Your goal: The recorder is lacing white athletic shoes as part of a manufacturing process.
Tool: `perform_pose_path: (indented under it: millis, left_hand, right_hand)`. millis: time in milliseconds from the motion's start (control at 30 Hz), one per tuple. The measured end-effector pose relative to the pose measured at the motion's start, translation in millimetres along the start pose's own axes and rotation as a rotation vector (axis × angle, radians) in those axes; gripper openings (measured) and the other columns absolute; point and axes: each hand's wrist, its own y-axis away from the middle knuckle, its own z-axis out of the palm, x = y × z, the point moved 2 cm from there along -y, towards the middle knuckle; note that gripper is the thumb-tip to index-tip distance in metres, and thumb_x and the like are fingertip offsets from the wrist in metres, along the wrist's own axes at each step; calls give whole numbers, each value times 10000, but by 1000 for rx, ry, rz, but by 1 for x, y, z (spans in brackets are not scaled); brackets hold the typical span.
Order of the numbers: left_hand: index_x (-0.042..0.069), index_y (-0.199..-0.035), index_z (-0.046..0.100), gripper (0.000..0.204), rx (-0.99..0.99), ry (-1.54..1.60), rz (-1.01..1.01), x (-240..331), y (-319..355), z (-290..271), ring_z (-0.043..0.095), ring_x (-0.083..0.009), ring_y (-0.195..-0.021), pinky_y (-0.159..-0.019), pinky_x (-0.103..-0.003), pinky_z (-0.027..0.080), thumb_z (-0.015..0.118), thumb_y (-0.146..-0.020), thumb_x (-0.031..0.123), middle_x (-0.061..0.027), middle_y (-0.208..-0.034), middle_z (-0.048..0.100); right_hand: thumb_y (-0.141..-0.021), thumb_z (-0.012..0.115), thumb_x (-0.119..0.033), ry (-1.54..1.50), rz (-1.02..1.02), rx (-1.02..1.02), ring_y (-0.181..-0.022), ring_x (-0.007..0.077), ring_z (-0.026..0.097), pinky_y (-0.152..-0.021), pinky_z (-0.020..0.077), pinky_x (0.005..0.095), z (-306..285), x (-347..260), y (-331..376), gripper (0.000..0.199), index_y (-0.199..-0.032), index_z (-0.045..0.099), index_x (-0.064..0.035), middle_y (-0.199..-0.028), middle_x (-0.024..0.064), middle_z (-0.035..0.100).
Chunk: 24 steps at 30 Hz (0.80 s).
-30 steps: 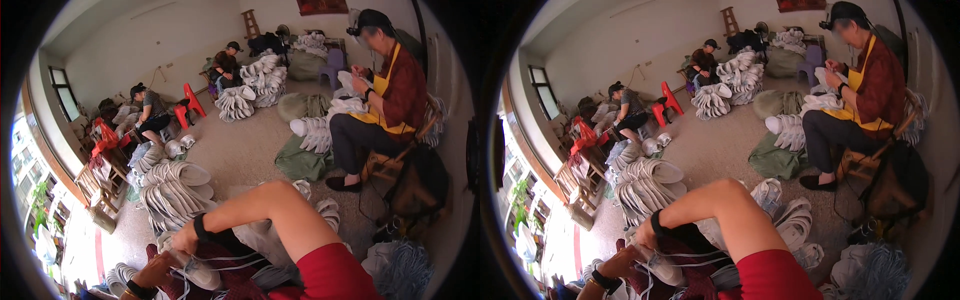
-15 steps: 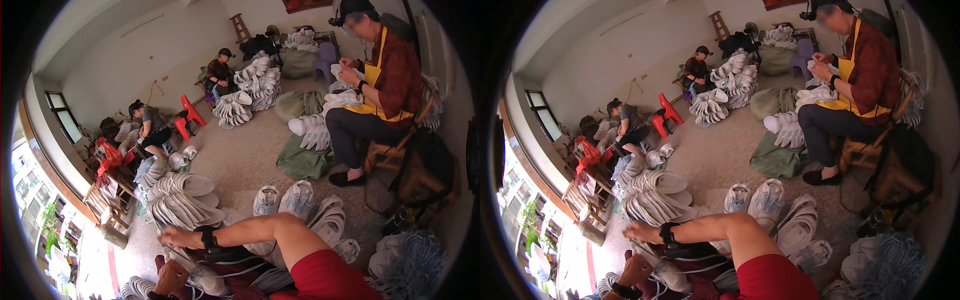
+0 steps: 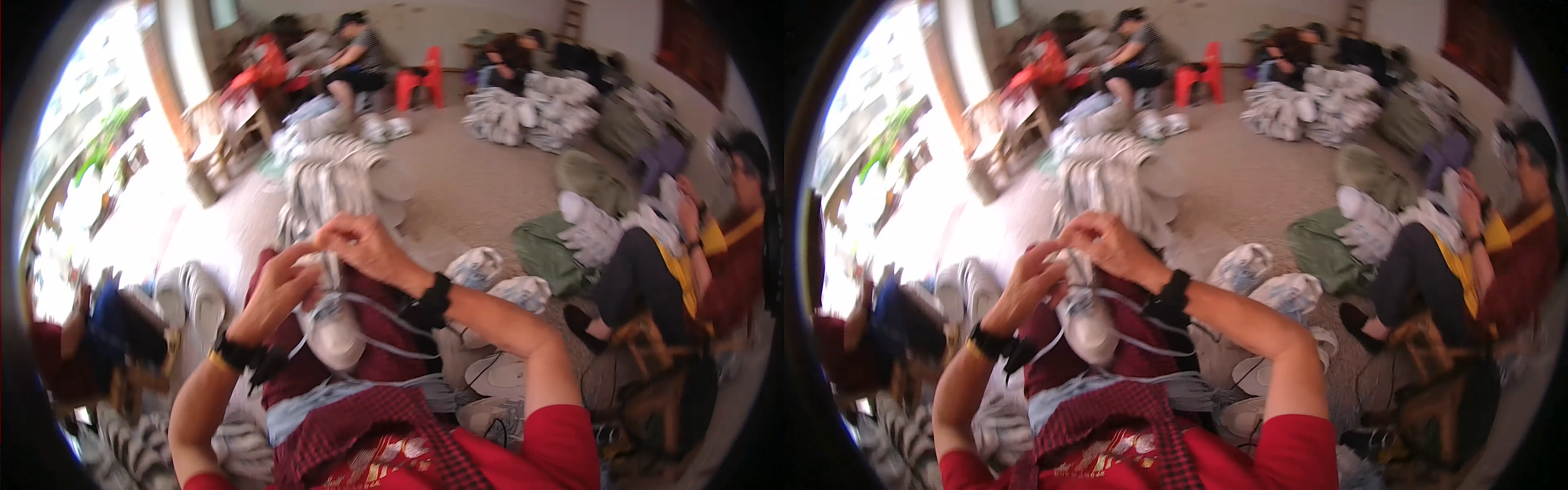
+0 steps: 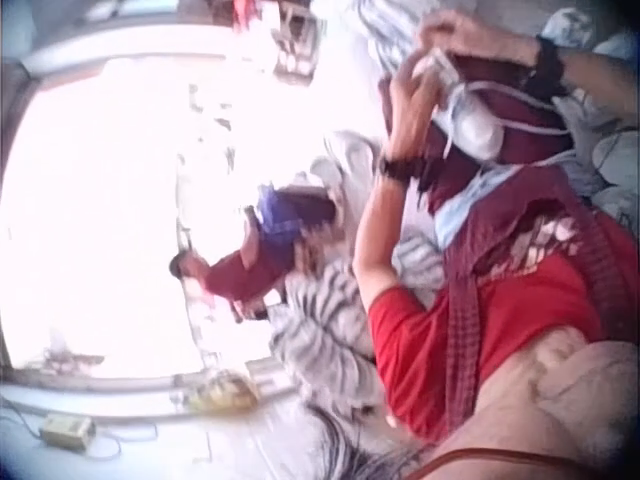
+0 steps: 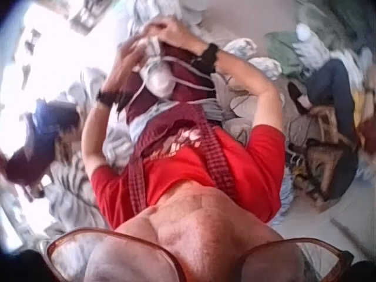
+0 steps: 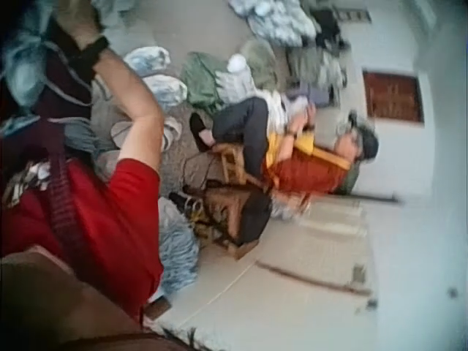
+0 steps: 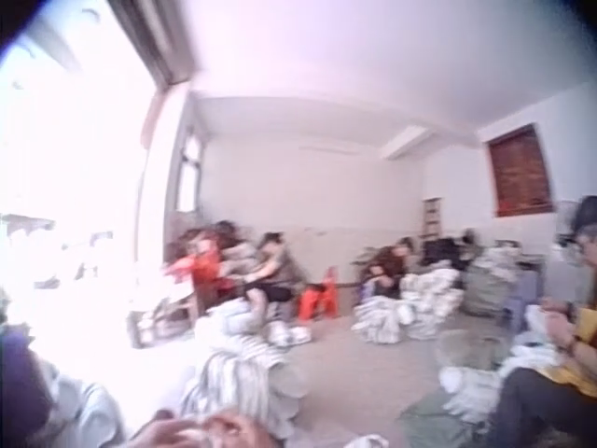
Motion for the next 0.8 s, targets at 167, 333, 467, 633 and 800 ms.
perform_pose_path:
  millis: [167, 333, 467, 633, 800]
  left_hand:
    - [11, -999, 634, 273, 139, 10, -54, -5, -11, -6, 425, -45, -565, -512, -224, 351, 511, -1041, 251, 42, -663, 481]
    - [3, -1068, 658, 334, 103, 267, -39, -18, -12, -6, 443, -52, -558, -529, -215, 368, 472, -1061, 280, 35, -666, 521]
    - [6, -1088, 661, 276, 121, 303, -49, -17, -9, -14, 532, -55, -615, -557, -197, 424, 501, -1042, 226, 7, -772, 611]
    - [-26, -1217, 625, 357, 690, -276, -84, -54, 42, -139, 615, -145, -861, -733, -278, 524, 517, -878, -50, -130, -1310, 611]
    - [-24, -1466, 375, 494, 1089, 550, 36, -133, 150, -296, 544, -46, -802, -604, -149, 453, 508, -1017, 134, -145, -1295, 608]
  right_hand:
    - [-976, 639, -175, -84, 41, 92, -692, 57, 573, -594, 465, 239, 15, -23, 1, 183, -983, 707, -6, -837, 13, 702]
    - [-941, 664, -166, 244, 220, -247, -554, 95, 596, -534, 463, 283, 33, -6, 38, 212, -977, 658, 44, -637, 84, 620]
    - [-984, 606, -176, -161, 309, -273, -533, 121, 619, -510, 480, 270, 53, 16, 38, 200, -986, 651, 19, -676, 73, 674]
    - [-1033, 488, -294, 55, 246, 76, -571, 70, 600, -495, 457, 223, -82, 40, 46, 319, -988, 669, -35, -759, 77, 714]
    - [-1031, 510, -301, -185, 562, 540, -624, 103, 634, -520, 477, 225, -235, 80, 73, 290, -1028, 673, -61, -879, 86, 731]
